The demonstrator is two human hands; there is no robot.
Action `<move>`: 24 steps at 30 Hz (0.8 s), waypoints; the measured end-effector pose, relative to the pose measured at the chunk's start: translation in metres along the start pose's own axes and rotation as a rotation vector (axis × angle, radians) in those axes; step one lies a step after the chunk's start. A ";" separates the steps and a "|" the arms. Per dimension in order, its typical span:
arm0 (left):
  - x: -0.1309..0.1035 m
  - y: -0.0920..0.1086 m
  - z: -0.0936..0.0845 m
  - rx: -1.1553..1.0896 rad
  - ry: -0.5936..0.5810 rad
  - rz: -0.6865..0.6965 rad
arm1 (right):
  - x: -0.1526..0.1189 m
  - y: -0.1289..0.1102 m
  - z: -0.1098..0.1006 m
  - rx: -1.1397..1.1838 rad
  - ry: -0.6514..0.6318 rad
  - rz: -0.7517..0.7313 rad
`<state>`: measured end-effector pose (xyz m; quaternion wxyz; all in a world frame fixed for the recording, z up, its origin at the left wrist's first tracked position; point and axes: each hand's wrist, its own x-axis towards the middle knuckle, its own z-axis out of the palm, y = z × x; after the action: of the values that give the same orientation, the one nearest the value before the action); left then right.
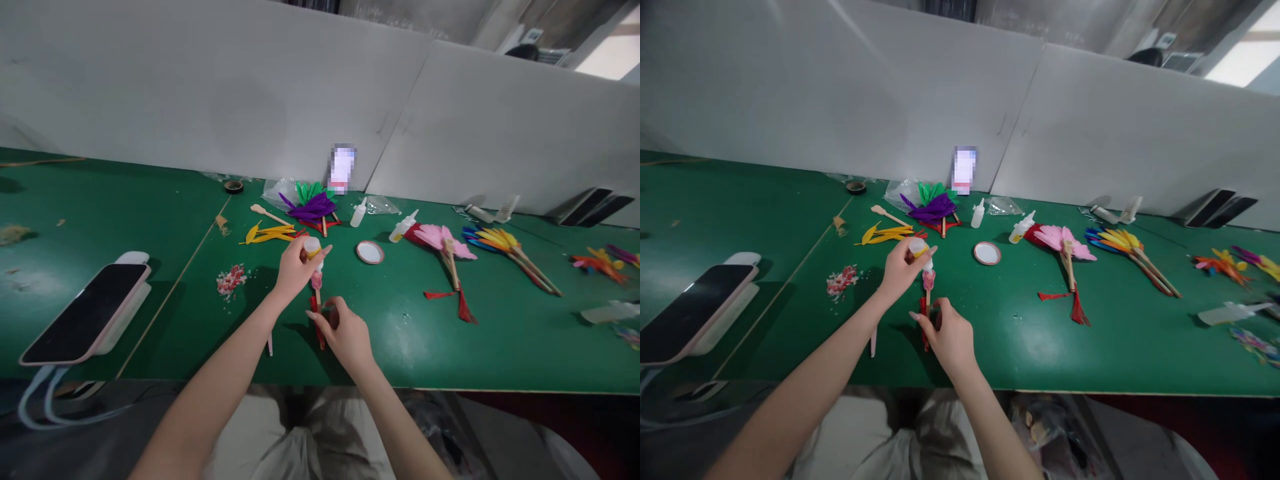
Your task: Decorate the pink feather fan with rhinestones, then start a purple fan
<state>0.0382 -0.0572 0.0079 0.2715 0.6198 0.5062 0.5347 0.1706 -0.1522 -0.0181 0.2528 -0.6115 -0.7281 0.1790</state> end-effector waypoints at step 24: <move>0.001 -0.005 0.004 0.041 -0.024 -0.021 | -0.028 0.007 -0.022 0.213 -0.225 -0.170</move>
<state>0.0398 -0.0542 0.0027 0.2705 0.6262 0.5204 0.5137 0.1926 -0.1789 -0.0090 0.2474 -0.4936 -0.7778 0.3003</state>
